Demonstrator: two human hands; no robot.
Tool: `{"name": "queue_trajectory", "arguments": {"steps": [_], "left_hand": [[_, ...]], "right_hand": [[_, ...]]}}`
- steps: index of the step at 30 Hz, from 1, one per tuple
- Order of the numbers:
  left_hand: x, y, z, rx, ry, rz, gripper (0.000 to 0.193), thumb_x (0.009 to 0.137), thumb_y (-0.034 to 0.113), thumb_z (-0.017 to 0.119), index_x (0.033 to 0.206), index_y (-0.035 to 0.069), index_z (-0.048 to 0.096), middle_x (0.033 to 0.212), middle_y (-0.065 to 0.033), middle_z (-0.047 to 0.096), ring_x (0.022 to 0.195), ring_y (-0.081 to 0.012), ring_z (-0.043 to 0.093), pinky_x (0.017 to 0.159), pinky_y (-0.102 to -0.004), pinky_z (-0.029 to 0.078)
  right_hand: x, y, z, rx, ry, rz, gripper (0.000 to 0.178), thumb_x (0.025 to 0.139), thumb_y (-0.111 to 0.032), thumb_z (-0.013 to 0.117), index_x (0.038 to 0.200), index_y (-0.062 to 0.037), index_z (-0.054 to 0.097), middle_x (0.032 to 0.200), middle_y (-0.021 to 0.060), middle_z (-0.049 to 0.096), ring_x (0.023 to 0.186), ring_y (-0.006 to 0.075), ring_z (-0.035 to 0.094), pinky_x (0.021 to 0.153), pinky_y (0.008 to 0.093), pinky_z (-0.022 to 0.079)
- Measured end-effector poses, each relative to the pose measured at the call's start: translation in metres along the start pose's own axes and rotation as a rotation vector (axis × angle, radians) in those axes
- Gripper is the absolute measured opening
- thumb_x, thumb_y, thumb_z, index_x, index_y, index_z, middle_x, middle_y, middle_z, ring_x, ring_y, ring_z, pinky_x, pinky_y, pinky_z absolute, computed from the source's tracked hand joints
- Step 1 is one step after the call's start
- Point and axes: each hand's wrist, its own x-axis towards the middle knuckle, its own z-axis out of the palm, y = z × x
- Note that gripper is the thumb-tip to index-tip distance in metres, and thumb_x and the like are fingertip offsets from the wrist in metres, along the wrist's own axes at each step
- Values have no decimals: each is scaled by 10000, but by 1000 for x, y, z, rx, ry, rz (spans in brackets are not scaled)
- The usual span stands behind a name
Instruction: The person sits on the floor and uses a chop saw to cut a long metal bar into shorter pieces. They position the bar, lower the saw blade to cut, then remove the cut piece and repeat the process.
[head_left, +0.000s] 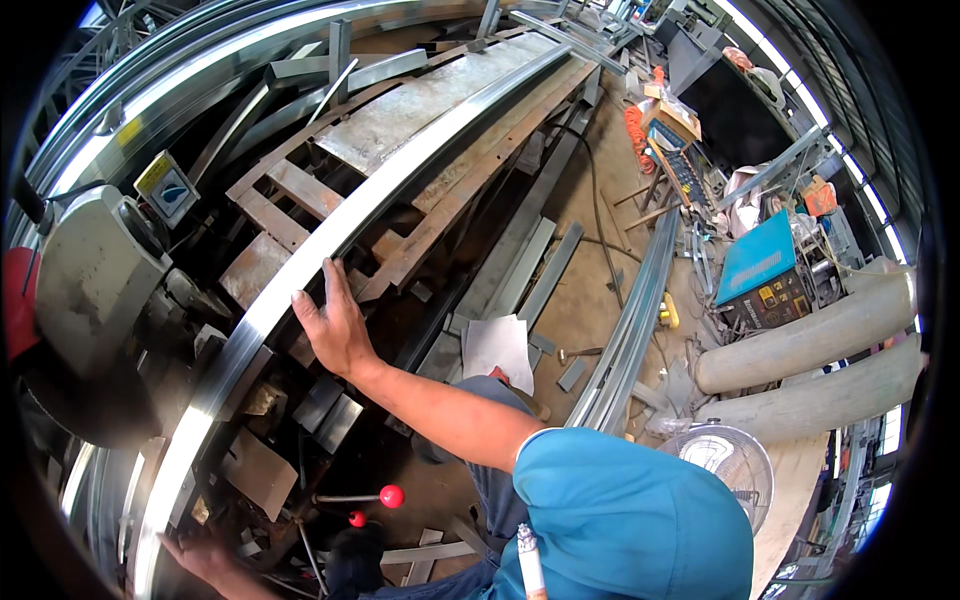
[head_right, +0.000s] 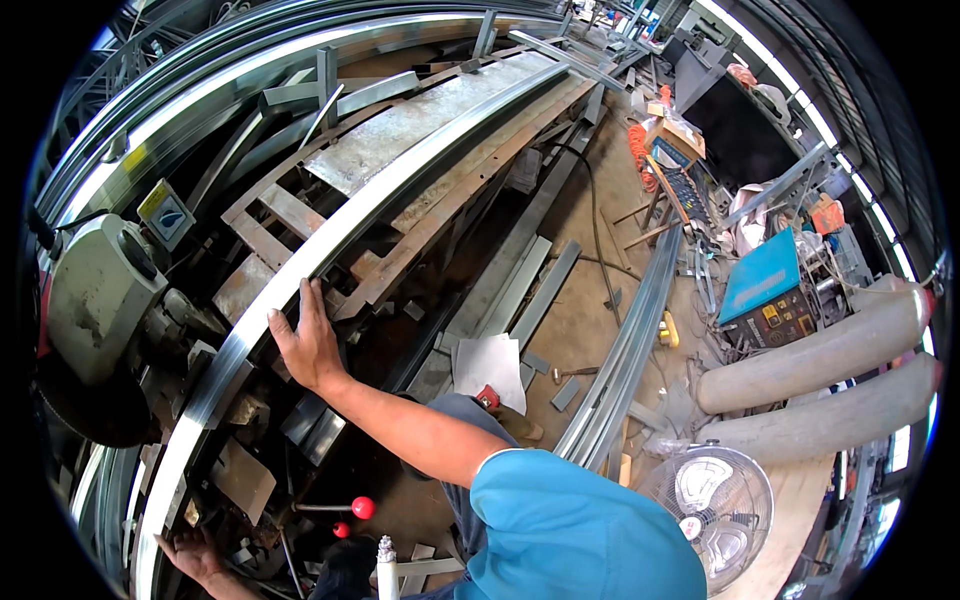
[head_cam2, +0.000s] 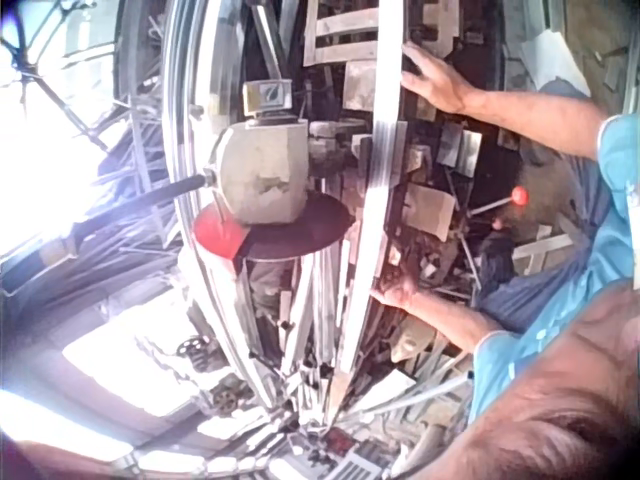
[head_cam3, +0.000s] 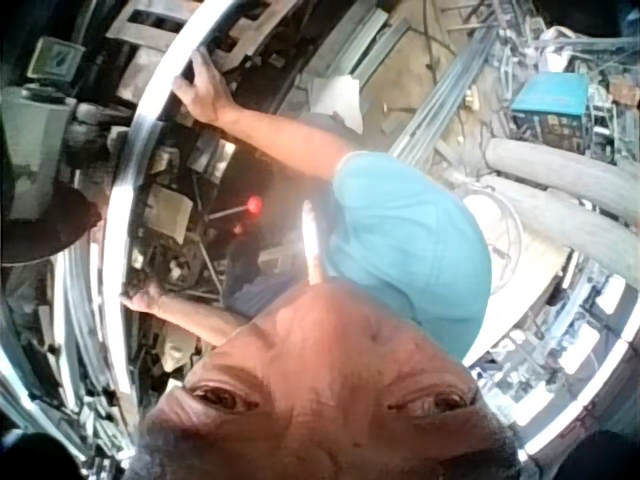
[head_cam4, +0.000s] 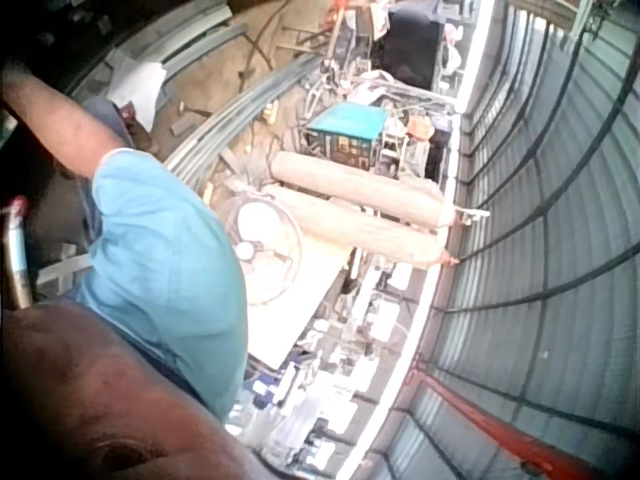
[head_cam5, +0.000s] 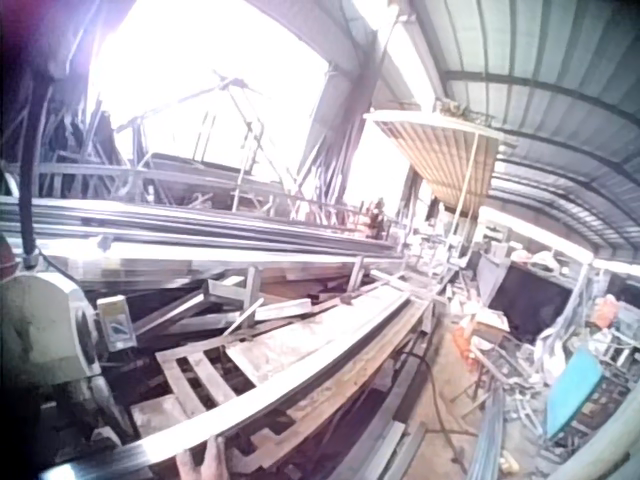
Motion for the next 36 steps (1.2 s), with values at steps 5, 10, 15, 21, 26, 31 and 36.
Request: {"name": "queue_trajectory", "arguments": {"steps": [5,10,15,21,26,31,36], "left_hand": [[9,23,-2,46,258,132,697,937,525,707,1367,-8,579,1320,-147,648,1176,-318,628,1026,-424,515],[19,5,-3,218,222,293,653,972,460,687,1397,-21,565,1356,-160,642,1179,-307,638,1022,-386,540],[7,-4,43,-68,104,128,574,1045,392,562,1416,-42,507,1382,-176,599,1233,-303,587,1081,-409,477],[-39,-12,85,-24,116,0,624,1033,464,551,1469,24,477,1434,-160,557,1288,-332,539,1140,-518,402],[-64,-16,117,-82,200,-179,532,980,472,643,1363,102,630,1344,-84,680,1189,-266,646,980,-388,509],[-17,7,34,-211,-288,-164,640,998,502,604,1474,77,549,1448,-112,619,1310,-298,580,1104,-439,436],[13,9,18,-106,127,102,617,1026,458,563,1445,4,558,1416,-151,635,1256,-326,620,1101,-447,480]], "right_hand": [[1,0,-5,24,-24,11,945,1024,-568,504,1578,128,186,1647,366,162,1565,442,153,1274,450,163],[2,3,-7,36,-29,-5,940,1025,-562,506,1576,131,190,1645,373,158,1564,447,149,1272,453,164],[5,3,-10,31,-16,15,946,1022,-563,510,1573,135,189,1641,383,155,1562,455,148,1271,455,163],[9,5,-7,22,-4,15,951,1016,-570,516,1571,136,200,1639,388,152,1561,456,154,1272,452,162],[11,5,-8,-11,17,18,955,1011,-576,517,1575,124,196,1629,398,158,1546,479,181,1259,462,208],[10,4,-7,12,-10,27,947,1010,-574,522,1578,114,205,1630,397,158,1547,477,180,1258,461,209],[8,7,-13,27,-21,30,939,1005,-569,535,1577,107,223,1632,396,153,1546,479,184,1258,461,211]]}}
